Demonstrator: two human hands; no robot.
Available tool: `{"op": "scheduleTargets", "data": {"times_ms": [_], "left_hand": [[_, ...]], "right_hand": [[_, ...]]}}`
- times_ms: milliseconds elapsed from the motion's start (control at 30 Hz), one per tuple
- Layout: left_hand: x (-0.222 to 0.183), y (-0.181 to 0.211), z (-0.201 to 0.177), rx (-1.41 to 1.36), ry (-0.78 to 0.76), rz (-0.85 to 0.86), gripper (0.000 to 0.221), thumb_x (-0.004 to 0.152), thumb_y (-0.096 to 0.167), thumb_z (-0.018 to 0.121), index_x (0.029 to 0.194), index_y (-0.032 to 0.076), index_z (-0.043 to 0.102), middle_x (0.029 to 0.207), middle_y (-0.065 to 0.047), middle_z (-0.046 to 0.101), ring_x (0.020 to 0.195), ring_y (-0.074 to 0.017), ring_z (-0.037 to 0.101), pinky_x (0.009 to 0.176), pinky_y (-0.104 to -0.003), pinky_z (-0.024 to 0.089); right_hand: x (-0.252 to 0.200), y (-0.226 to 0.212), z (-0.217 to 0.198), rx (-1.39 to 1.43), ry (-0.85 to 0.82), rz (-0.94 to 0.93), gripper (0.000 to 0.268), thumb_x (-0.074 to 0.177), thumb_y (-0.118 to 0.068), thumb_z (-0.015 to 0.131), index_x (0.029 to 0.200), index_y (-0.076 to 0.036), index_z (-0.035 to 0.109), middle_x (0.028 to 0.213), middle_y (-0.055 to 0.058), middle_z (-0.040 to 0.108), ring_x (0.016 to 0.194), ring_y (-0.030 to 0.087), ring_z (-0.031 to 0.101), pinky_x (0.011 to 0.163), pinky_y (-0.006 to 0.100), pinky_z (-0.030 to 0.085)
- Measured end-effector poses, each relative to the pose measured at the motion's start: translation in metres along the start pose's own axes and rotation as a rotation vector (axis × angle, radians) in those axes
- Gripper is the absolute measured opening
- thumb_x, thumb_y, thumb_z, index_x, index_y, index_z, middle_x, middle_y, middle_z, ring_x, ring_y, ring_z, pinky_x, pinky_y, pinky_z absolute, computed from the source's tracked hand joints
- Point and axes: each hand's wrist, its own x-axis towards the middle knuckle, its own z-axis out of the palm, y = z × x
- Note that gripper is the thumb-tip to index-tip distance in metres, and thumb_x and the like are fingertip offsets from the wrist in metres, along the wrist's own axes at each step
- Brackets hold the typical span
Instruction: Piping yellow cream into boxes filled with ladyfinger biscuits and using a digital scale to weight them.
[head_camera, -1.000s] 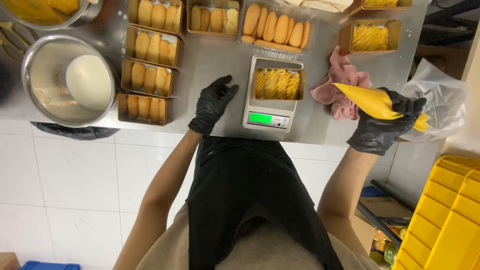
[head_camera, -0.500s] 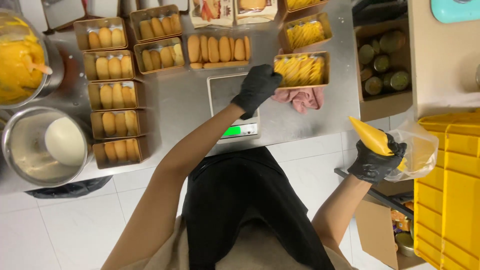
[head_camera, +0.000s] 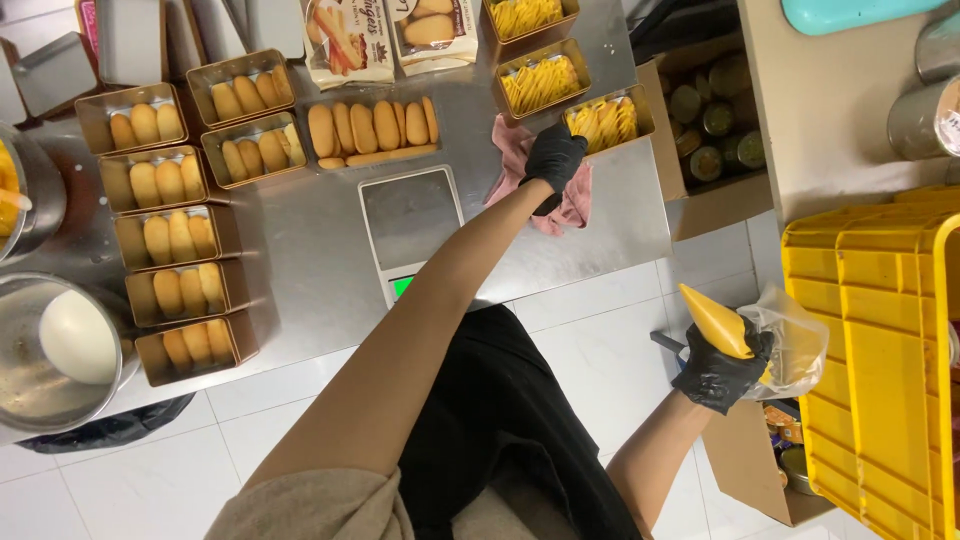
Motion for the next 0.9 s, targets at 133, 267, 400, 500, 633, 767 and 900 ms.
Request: {"op": "scheduleTargets", "data": {"times_ms": [133, 267, 400, 500, 633, 767, 900], "left_hand": [[-0.008, -0.041, -0.020, 0.139, -0.014, 0.022, 0.033, 0.083, 0.035, 0.062, 0.090, 0.004, 0.070, 0.091, -0.024, 0.072, 0.090, -0.0425, 0.068, 0.081, -0.052, 0.053], [-0.020, -0.064, -0.046, 0.297, -0.002, 0.172, 0.036, 0.101, 0.038, 0.055, 0.093, 0.006, 0.071, 0.088, -0.022, 0.071, 0.087, -0.0422, 0.066, 0.078, -0.056, 0.051], [-0.104, 0.009, -0.121, 0.462, -0.184, 0.262, 0.047, 0.092, 0.049, 0.063, 0.084, 0.003, 0.068, 0.084, -0.022, 0.069, 0.078, -0.0383, 0.066, 0.068, -0.053, 0.052], [-0.140, 0.043, -0.160, 0.868, -0.253, 0.446, 0.035, 0.082, 0.039, 0.071, 0.088, 0.004, 0.071, 0.096, -0.021, 0.068, 0.086, -0.0349, 0.065, 0.066, -0.048, 0.052], [-0.131, 0.061, -0.248, 0.739, -0.133, 0.452, 0.042, 0.083, 0.036, 0.073, 0.110, 0.004, 0.071, 0.118, -0.021, 0.066, 0.101, -0.0367, 0.061, 0.077, -0.050, 0.053], [-0.110, 0.034, -0.394, 0.761, -0.210, -0.399, 0.037, 0.119, 0.025, 0.040, 0.139, 0.003, 0.062, 0.139, -0.023, 0.067, 0.130, -0.0374, 0.063, 0.112, -0.049, 0.047], [-0.119, -0.080, -0.476, 1.092, 0.456, 0.096, 0.037, 0.080, 0.015, 0.065, 0.113, -0.002, 0.072, 0.120, -0.023, 0.064, 0.111, -0.0377, 0.061, 0.098, -0.049, 0.046]], "right_hand": [[0.035, 0.010, -0.022, 0.127, -0.159, 0.120, 0.023, 0.097, -0.033, 0.064, 0.096, -0.011, 0.062, 0.099, 0.004, 0.066, 0.103, 0.025, 0.062, 0.095, 0.045, 0.050], [0.038, 0.027, 0.017, 0.254, -0.319, 0.303, 0.023, 0.098, -0.030, 0.065, 0.091, -0.010, 0.057, 0.097, 0.005, 0.062, 0.104, 0.025, 0.060, 0.101, 0.044, 0.050], [0.029, 0.047, 0.060, 0.413, -0.325, 0.494, 0.025, 0.099, -0.029, 0.065, 0.088, -0.009, 0.054, 0.093, 0.006, 0.060, 0.100, 0.025, 0.058, 0.099, 0.045, 0.051], [0.033, 0.062, 0.071, 0.504, -0.353, 0.607, 0.024, 0.104, -0.029, 0.064, 0.093, -0.009, 0.055, 0.094, 0.006, 0.059, 0.094, 0.023, 0.057, 0.094, 0.043, 0.051], [0.035, 0.072, 0.076, 0.243, -0.429, 0.466, 0.017, 0.104, -0.024, 0.061, 0.103, -0.007, 0.057, 0.101, 0.007, 0.061, 0.097, 0.024, 0.057, 0.094, 0.042, 0.051], [0.061, 0.068, 0.056, 0.011, -0.454, 0.322, 0.023, 0.102, -0.028, 0.057, 0.108, -0.006, 0.059, 0.112, 0.010, 0.063, 0.109, 0.028, 0.059, 0.096, 0.046, 0.051], [0.051, 0.067, 0.053, 0.066, -0.494, 0.345, 0.027, 0.108, -0.031, 0.054, 0.112, -0.005, 0.058, 0.112, 0.010, 0.061, 0.109, 0.027, 0.057, 0.095, 0.046, 0.050]]}}
